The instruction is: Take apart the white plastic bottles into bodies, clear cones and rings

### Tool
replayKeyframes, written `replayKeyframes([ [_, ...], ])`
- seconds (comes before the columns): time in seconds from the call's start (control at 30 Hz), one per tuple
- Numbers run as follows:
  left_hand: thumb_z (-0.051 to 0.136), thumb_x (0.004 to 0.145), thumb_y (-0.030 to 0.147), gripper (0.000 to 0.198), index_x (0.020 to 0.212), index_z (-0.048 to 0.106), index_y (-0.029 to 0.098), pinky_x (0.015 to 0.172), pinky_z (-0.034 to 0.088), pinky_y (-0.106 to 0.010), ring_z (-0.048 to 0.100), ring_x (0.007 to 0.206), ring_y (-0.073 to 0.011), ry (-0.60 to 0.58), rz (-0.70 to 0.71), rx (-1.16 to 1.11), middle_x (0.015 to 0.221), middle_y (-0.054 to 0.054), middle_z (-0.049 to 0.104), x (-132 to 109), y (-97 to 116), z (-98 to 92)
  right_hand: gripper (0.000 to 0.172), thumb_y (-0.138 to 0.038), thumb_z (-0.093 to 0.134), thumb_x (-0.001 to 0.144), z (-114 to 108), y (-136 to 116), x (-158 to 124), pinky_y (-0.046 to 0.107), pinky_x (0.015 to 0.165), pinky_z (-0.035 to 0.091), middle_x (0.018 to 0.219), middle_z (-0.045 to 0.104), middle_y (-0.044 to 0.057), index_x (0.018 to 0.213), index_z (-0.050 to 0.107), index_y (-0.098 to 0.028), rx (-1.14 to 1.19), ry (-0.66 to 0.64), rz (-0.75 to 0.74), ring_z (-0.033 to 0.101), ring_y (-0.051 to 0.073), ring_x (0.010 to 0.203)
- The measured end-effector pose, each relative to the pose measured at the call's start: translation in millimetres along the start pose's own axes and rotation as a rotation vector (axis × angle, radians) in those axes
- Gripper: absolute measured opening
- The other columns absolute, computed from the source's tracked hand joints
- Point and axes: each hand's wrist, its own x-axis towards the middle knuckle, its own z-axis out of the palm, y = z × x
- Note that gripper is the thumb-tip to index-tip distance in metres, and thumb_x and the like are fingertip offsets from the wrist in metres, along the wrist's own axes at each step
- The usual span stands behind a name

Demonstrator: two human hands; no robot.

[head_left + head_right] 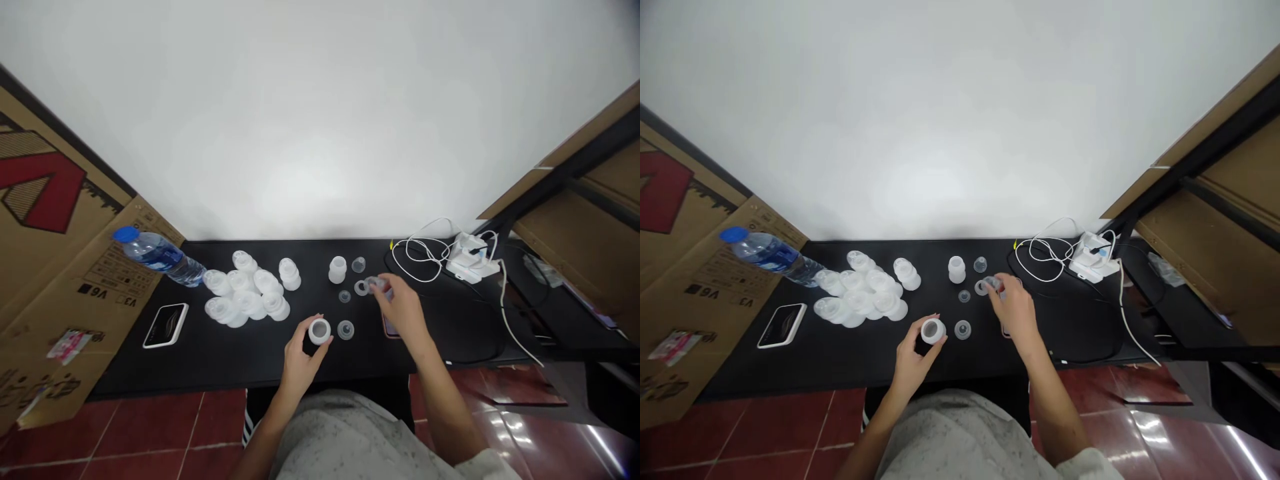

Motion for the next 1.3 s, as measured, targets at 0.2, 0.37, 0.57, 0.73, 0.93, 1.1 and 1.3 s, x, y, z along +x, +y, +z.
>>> replayKeyframes([
  [0.2,0.076,0.098,0.033,0.03,0.127,0.071,0.025,0.105,0.061,-0.045,0.075,0.121,-0.0295,0.041,0.04,0.025,0.129,-0.011,0.076,2,3,-0.8,0.028,-0.039,0.064,0.105,4,15,88,0.034,0.079,0.05,0.105,0.079,0.012,0.125,0.069,-0.02,-0.178,-0.013,0.102,0.074,0.03,0.098],
  [0.37,0.075,0.1,0.032,0.032,0.131,0.069,0.026,0.105,0.06,-0.046,0.073,0.121,-0.0293,0.028,0.047,0.004,0.129,-0.011,0.074,1,-2,0.0,0.022,-0.033,0.074,0.1,29,21,135,0.032,0.081,0.048,0.103,0.08,0.012,0.116,0.073,-0.019,-0.261,-0.233,0.223,0.074,0.03,0.101],
  [0.57,0.074,0.1,0.031,0.034,0.133,0.068,0.026,0.108,0.059,-0.048,0.071,0.124,-0.03,0.007,0.035,-0.018,0.131,-0.011,0.072,0,-6,2.3,0.038,-0.053,0.06,0.109,28,14,131,0.033,0.084,0.051,0.091,0.077,0.008,0.11,0.078,-0.02,-0.179,-0.225,0.122,0.073,0.026,0.089],
  [0.73,0.074,0.099,0.031,0.032,0.13,0.07,0.025,0.106,0.06,-0.047,0.072,0.122,-0.0299,0.001,0.023,-0.027,0.129,-0.011,0.074,2,-1,0.2,0.052,-0.056,0.074,0.1,26,-21,103,0.036,0.09,0.056,0.121,0.074,0.009,0.141,0.07,-0.024,0.098,-0.24,-0.246,0.072,0.023,0.096],
  [0.93,0.074,0.099,0.036,0.04,0.137,0.066,0.024,0.109,0.06,-0.05,0.074,0.124,-0.0308,0.048,-0.005,0.0,0.134,-0.014,0.075,1,-5,2.7,0.045,-0.023,0.082,0.091,51,-39,112,0.039,0.096,0.057,0.124,0.074,0.01,0.134,0.069,-0.019,0.143,-0.373,-0.287,0.073,0.023,0.098],
  [1.1,0.074,0.101,0.036,0.042,0.14,0.064,0.024,0.109,0.06,-0.05,0.073,0.126,-0.0306,0.085,0.015,0.069,0.137,-0.013,0.074,-3,-11,4.7,0.066,-0.038,0.081,0.094,47,-33,112,0.047,0.102,0.057,0.149,0.066,0.018,0.153,0.056,-0.021,0.158,-0.253,-0.256,0.071,0.03,0.118],
  [1.3,0.072,0.104,0.038,0.037,0.136,0.065,0.023,0.107,0.059,-0.052,0.071,0.122,-0.0328,0.137,0.077,0.219,0.128,-0.015,0.073,-2,-4,8.3,0.029,-0.041,0.06,0.108,26,-32,18,0.034,0.072,0.058,0.101,0.075,0.008,0.125,0.07,-0.02,0.284,0.064,-0.067,0.061,0.018,0.064],
])
